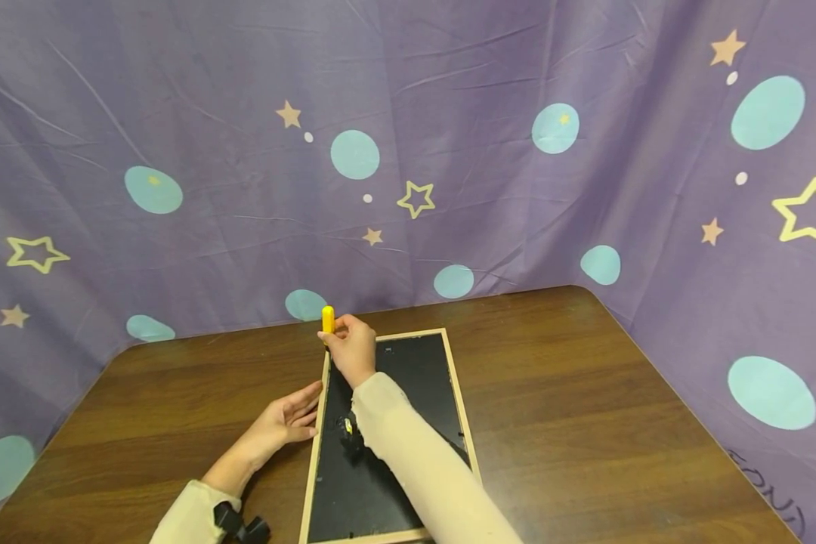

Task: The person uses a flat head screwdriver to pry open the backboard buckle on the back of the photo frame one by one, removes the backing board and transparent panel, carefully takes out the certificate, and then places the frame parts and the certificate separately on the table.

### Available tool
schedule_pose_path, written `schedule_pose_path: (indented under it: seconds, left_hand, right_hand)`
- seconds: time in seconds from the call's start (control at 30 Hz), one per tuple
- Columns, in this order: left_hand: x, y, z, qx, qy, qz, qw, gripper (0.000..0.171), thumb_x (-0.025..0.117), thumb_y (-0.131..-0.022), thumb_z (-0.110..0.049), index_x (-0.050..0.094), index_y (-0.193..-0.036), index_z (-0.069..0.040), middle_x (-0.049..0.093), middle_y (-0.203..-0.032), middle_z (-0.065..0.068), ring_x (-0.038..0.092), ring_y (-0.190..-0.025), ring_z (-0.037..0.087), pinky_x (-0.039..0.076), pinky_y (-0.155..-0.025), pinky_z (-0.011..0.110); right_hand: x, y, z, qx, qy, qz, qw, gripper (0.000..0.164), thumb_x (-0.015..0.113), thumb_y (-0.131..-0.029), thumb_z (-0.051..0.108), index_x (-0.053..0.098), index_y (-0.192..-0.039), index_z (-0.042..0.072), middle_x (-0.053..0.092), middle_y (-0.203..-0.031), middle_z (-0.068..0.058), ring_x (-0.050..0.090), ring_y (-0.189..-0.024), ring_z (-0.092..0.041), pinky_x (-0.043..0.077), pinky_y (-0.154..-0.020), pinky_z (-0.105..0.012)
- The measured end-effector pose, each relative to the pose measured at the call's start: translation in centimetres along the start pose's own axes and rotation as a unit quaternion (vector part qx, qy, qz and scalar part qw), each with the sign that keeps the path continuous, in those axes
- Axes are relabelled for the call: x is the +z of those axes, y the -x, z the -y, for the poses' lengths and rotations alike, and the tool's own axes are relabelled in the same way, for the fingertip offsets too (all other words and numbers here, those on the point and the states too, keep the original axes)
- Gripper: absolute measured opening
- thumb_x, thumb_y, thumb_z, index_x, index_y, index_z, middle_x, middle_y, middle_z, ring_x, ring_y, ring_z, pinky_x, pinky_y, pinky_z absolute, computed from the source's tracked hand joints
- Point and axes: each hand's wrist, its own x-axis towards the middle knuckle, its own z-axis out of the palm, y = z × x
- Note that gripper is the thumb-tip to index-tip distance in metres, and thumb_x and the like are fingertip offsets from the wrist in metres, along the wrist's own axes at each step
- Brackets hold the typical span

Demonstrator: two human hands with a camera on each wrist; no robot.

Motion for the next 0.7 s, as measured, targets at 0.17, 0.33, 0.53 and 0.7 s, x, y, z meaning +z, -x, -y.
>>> schedule_pose_path:
  seconds: [0.17,0.33,0.53,0.7]
  left_hand:
    - [0.0,-0.1,0.1,0.001,-0.001,-0.002,1.0,0.081,0.064,-0.076,0.014,0.019,-0.143,0.014,0.017,-0.149,0.031,0.019,-0.137,0.043,0.039,-0.105,0.031]
    - [0.1,-0.1,0.1,0.002,0.0,0.001,1.0,0.08,0.063,-0.077,0.014,0.018,-0.143,0.014,0.017,-0.149,0.031,0.018,-0.137,0.043,0.039,-0.105,0.029]
    - [0.0,0.1,-0.1,0.006,-0.004,0.002,1.0,0.08,0.063,-0.077,0.014,0.018,-0.143,0.014,0.015,-0.15,0.031,0.017,-0.137,0.043,0.038,-0.105,0.03]
    - [-0.1,0.2,-0.1,0.01,-0.007,0.006,0.9999,0.08,0.063,-0.078,0.014,0.017,-0.144,0.014,0.014,-0.15,0.03,0.016,-0.138,0.043,0.037,-0.106,0.031]
  right_hand:
    - [0.2,0.0,0.1,-0.013,0.015,-0.003,1.0,0.014,0.076,-0.078,0.005,0.065,-0.083,-0.002,0.071,-0.079,-0.014,0.068,-0.066,-0.016,0.056,-0.051,-0.021]
    - [0.0,0.1,0.0,-0.015,0.018,0.001,1.0,0.014,0.075,-0.078,0.005,0.065,-0.085,-0.002,0.071,-0.08,-0.015,0.068,-0.067,-0.016,0.056,-0.052,-0.021]
    - [-1.0,0.1,-1.1,0.029,-0.048,-0.011,0.998,0.017,0.072,-0.081,0.002,0.059,-0.087,-0.006,0.069,-0.083,-0.021,0.069,-0.074,-0.026,0.059,-0.058,-0.028]
    - [-1.8,0.5,-1.8,0.068,-0.066,-0.039,0.995,0.018,0.069,-0.083,0.0,0.057,-0.095,-0.006,0.067,-0.085,-0.02,0.069,-0.078,-0.028,0.06,-0.063,-0.032]
